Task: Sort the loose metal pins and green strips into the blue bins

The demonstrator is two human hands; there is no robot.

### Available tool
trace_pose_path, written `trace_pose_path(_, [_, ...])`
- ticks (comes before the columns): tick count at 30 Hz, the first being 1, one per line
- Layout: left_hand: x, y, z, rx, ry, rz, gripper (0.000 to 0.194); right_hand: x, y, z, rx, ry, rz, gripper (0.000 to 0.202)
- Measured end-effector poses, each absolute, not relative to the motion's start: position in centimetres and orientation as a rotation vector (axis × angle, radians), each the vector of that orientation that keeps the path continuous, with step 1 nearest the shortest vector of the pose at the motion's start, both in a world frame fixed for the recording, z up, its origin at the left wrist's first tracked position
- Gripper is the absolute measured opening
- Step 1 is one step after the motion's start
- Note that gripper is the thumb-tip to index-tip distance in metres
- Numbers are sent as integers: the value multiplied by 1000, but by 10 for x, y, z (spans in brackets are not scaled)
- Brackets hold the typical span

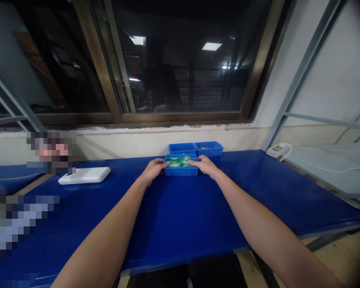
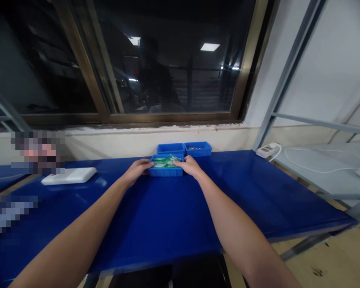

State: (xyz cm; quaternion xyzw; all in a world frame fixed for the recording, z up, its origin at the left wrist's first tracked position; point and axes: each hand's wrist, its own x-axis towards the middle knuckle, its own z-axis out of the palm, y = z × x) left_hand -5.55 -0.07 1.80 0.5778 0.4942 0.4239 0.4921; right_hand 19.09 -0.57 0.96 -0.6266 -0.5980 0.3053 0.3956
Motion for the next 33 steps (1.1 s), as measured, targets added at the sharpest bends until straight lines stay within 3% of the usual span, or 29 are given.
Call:
trace_pose_path(6, [-54, 3, 15, 1319, 1082, 1164, 53, 192, -6, 8, -1569, -1575, 627, 54])
trace_pose_path(17, [-47, -1, 16, 1683, 1394, 1249, 35, 187, -11, 9, -1575, -1697, 228, 49])
trace_pose_path(25, [-49, -8, 18, 2229, 1636, 1070, 26, 186, -15, 8, -1656, -1744, 230, 49])
trace_pose_path(33, [-54, -5, 11, 2043, 1285, 1116, 38, 194, -8, 1, -1496, -1793, 391, 40])
